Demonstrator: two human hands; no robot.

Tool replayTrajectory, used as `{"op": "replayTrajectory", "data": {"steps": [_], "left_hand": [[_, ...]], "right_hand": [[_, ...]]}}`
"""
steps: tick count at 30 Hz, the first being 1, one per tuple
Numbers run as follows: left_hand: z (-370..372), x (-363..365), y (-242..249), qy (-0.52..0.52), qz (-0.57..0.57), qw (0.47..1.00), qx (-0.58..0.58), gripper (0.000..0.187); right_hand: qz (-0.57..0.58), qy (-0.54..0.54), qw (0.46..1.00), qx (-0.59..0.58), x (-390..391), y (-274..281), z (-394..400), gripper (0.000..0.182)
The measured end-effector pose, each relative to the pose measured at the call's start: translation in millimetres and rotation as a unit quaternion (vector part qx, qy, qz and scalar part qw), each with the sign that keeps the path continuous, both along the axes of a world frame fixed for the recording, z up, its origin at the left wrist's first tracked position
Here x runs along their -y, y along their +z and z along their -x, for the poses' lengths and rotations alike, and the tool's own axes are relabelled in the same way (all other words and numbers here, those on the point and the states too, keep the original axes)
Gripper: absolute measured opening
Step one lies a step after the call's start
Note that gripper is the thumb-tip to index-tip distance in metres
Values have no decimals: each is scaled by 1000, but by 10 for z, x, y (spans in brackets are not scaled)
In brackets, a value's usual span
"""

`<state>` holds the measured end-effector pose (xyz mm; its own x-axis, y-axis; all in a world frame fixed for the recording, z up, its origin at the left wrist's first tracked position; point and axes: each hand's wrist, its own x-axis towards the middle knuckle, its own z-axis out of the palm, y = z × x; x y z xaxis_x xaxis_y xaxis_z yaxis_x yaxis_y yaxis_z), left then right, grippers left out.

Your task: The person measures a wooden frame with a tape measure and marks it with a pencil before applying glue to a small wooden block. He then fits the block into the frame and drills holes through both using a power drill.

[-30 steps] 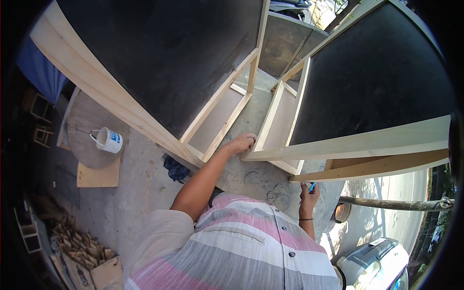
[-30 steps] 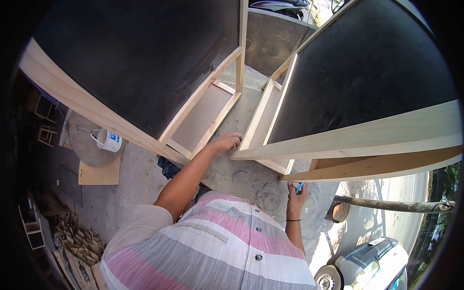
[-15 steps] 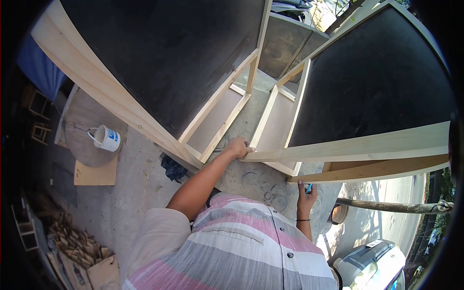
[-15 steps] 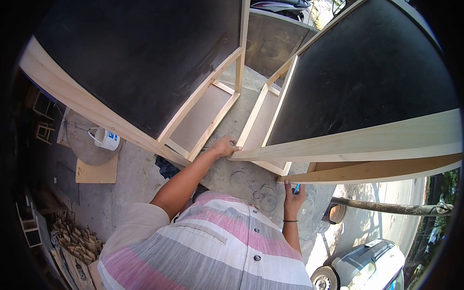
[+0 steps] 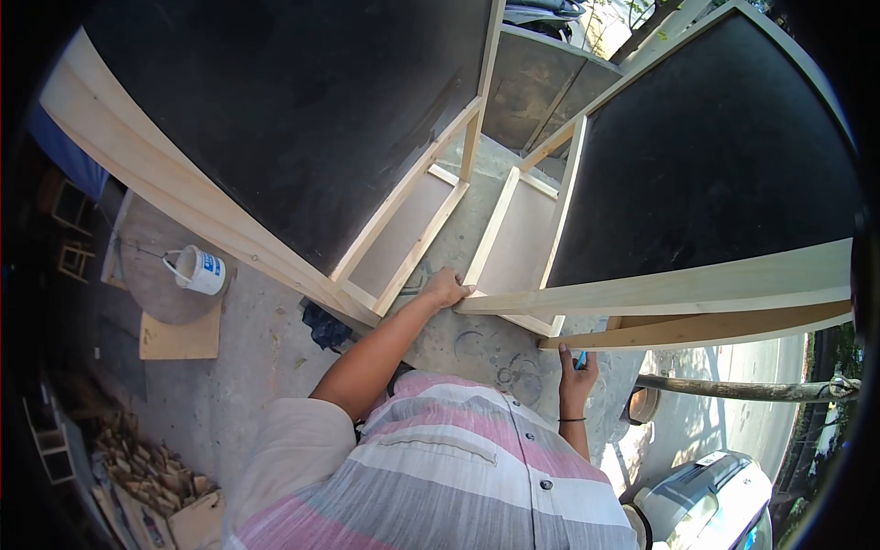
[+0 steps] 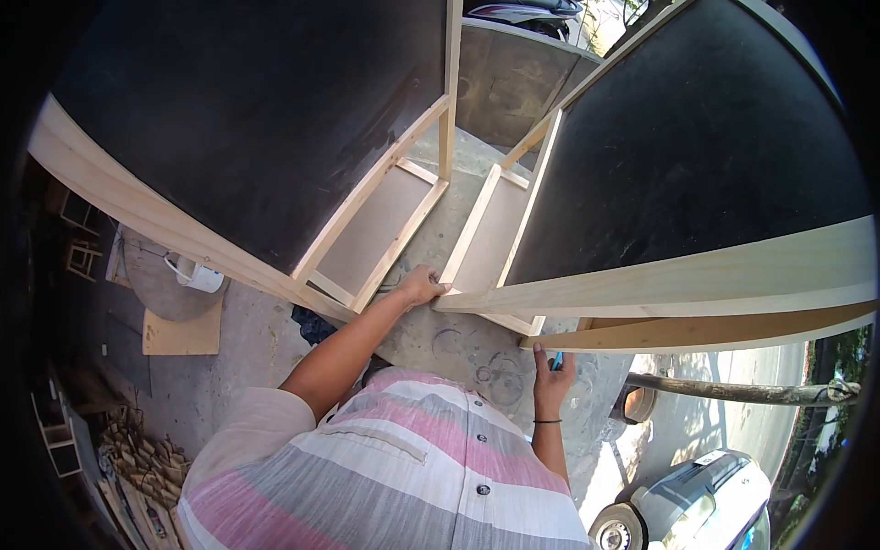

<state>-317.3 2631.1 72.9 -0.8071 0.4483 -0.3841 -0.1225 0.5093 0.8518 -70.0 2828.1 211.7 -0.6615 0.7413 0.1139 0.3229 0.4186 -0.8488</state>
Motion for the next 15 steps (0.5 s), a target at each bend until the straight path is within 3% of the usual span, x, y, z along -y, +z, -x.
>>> {"op": "replayTrajectory", "data": {"steps": [1, 3, 7, 9, 15], "left_hand": [[-4, 4, 25, -1, 0, 1000, 1, 33], [70, 41, 159, -21, -70, 986, 152, 30], [129, 189, 272, -44, -112, 964, 237, 30], [129, 186, 213, -40, -181, 923, 337, 36], [97, 197, 219, -44, -149, 944, 291, 40]], "right_hand": [[-2, -1, 1000, 4, -2, -6, -11, 24], [-5, -2, 1000, 5, -28, -24, 1, 24], [-31, 11, 999, -13, -46, -7, 3, 23], [-48, 17, 998, -38, -49, 8, 9, 23], [20, -1, 1000, -2, -97, 24, -32, 23]]}}
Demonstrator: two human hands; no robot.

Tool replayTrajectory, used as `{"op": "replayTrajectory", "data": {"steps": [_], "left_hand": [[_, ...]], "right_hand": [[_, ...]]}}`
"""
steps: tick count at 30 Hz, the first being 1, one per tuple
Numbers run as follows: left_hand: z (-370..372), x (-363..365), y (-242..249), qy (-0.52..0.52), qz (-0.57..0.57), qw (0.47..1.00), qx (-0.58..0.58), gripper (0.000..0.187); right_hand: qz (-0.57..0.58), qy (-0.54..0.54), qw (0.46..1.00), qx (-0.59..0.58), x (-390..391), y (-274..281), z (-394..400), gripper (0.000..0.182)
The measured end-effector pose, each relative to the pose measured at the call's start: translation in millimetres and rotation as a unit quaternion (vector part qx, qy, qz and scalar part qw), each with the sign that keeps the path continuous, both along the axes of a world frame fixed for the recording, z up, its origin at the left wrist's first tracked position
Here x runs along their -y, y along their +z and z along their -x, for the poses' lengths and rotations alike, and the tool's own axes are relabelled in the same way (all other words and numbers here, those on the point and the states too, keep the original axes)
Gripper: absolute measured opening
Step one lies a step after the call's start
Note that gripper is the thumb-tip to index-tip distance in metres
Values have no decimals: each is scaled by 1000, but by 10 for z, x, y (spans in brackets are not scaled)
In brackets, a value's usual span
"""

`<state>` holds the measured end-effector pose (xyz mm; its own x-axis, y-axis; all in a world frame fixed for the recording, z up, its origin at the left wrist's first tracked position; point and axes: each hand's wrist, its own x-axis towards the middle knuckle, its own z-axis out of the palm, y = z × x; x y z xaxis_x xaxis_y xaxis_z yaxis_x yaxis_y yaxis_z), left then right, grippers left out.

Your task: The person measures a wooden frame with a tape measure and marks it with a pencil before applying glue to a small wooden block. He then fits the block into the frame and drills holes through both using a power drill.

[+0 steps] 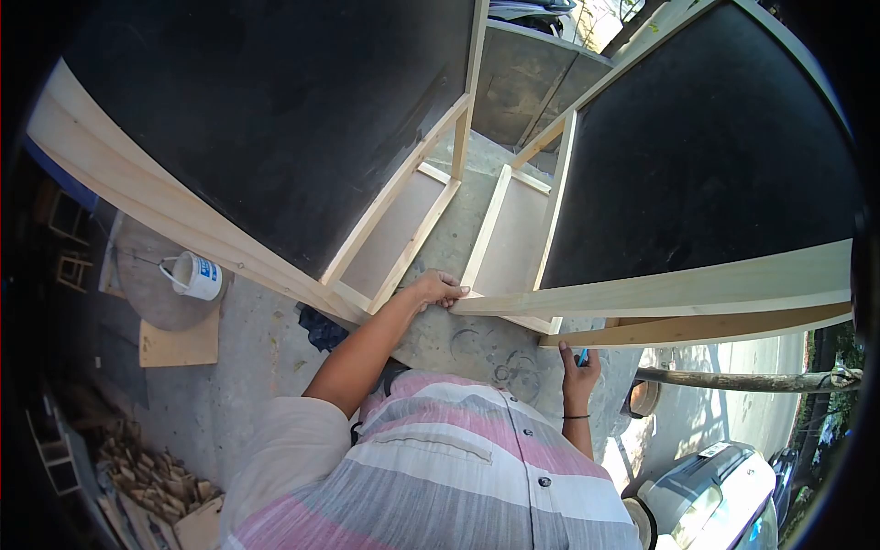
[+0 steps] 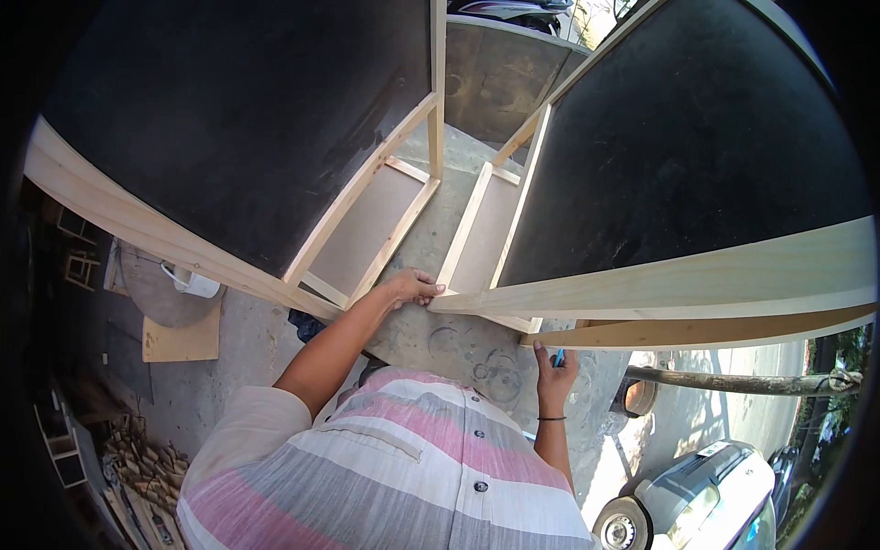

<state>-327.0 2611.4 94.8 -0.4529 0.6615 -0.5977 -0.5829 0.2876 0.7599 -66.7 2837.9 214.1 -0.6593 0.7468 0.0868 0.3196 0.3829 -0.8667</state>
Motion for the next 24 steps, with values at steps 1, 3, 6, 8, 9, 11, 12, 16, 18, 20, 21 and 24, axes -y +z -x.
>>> {"op": "replayTrajectory", "data": {"steps": [1, 3, 6, 8, 9, 11, 12, 16, 18, 20, 21, 24], "left_hand": [[-20, -16, 33, -2, 1, 1000, 1, 40], [-44, -54, 79, 13, 59, 994, -89, 37], [-31, -56, 8, 9, 53, 995, -87, 40], [2, -92, -22, 3, 53, 995, -84, 42], [-19, -100, -24, -1, 53, 996, -78, 44], [-15, -100, -16, 0, 54, 996, -74, 43], [-12, -90, 2, -3, 55, 996, -71, 43], [-73, -96, 85, 14, 87, 991, -103, 41], [-96, -88, 114, 4, 113, 987, -115, 39], [-116, -130, -110, -7, 124, 972, -197, 43], [-94, -146, -90, -15, 132, 950, -281, 46], [-15, -127, -22, -38, 132, 961, -242, 44]], "right_hand": [[-6, 0, 1000, 4, -16, -18, -12, 23], [-11, -1, 1000, 10, -13, -23, -12, 22], [-38, 7, 999, -7, -2, 9, 12, 22], [-52, 16, 998, -11, 2, 11, 8, 21], [-52, 17, 998, -9, 6, 11, -11, 21], [-27, 8, 1000, -6, 10, -3, 12, 22], [-26, 9, 1000, -6, 22, -14, 16, 22], [-33, -1, 999, -4, 19, -23, 6, 24], [-24, -6, 1000, 5, 47, -15, -25, 24], [-48, 3, 999, 3, 54, 28, 7, 24], [-49, 3, 999, -3, 48, 27, 14, 24], [-53, 6, 999, -9, 36, 12, 9, 24]]}}
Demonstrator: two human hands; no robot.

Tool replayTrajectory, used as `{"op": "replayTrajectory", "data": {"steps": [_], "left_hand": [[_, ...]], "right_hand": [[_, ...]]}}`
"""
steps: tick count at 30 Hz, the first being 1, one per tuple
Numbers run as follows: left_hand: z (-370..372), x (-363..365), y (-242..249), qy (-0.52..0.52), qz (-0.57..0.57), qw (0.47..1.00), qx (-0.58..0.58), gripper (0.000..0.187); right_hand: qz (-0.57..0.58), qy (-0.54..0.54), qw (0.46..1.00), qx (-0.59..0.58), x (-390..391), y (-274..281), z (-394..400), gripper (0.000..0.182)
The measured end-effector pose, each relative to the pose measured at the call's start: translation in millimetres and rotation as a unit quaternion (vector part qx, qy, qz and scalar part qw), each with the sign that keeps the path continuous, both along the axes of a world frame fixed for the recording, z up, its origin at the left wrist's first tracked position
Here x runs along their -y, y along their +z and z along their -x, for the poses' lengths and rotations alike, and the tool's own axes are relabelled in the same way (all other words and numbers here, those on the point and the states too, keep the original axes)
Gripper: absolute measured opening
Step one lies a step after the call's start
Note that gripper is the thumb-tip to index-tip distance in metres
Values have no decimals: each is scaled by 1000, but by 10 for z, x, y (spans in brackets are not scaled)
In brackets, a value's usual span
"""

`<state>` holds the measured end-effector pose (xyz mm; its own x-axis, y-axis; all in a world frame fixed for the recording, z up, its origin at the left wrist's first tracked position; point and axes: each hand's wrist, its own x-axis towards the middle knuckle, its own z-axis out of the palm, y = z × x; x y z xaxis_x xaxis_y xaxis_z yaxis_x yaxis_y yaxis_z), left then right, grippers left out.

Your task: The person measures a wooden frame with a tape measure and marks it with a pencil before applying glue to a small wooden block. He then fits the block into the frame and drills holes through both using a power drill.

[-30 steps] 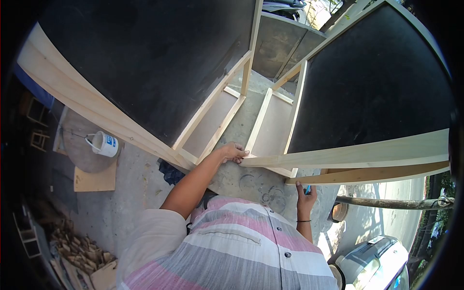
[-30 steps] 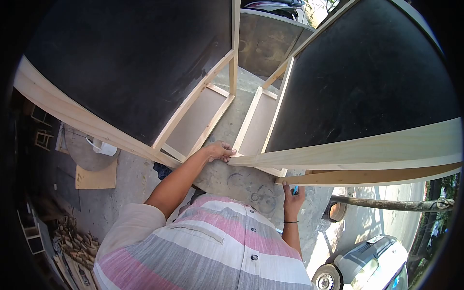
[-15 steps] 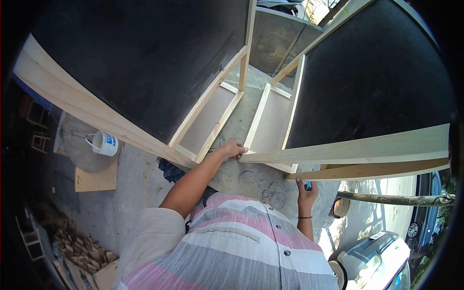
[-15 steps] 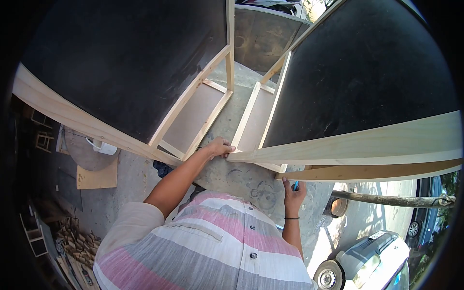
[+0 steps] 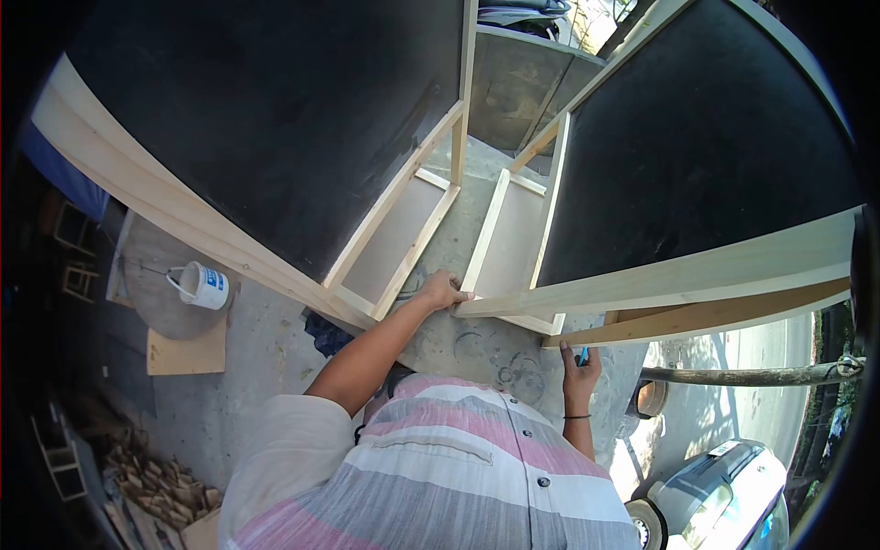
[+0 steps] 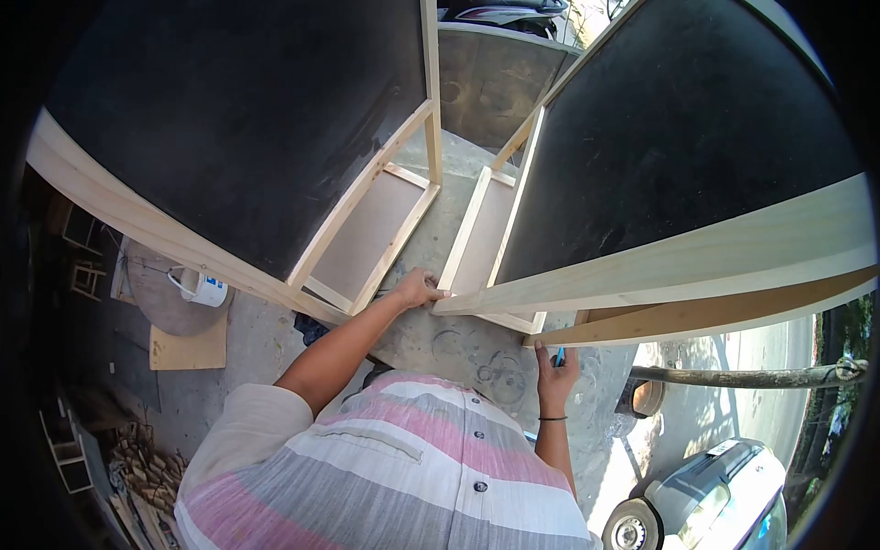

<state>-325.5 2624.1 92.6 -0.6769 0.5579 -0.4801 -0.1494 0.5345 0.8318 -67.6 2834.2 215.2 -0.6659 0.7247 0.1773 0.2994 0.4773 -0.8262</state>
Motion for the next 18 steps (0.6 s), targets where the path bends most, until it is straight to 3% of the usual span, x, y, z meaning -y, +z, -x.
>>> {"op": "replayTrajectory", "data": {"steps": [5, 8, 10, 14, 16, 18], "left_hand": [[25, -57, -104, -2, -24, 999, 47, 45], [59, -98, -115, -12, -2, 1000, 13, 46], [125, -112, 2, -44, 38, 996, 72, 50], [389, -311, 47, -72, 74, 993, 52, 56], [552, -543, 1, -43, 114, 985, -125, 64], [782, -838, -99, 7, 96, 982, -162, 65]], "right_hand": [[7, -5, 1000, 4, 60, 29, -15, 27], [8, -13, 999, 33, 42, 7, -44, 28], [4, -20, 999, 29, 55, 8, -47, 27], [3, -38, 999, 20, 150, 106, 24, 25], [10, -41, 999, 30, 160, 92, 21, 25], [0, -45, 998, 33, 137, 46, 10, 25]]}}
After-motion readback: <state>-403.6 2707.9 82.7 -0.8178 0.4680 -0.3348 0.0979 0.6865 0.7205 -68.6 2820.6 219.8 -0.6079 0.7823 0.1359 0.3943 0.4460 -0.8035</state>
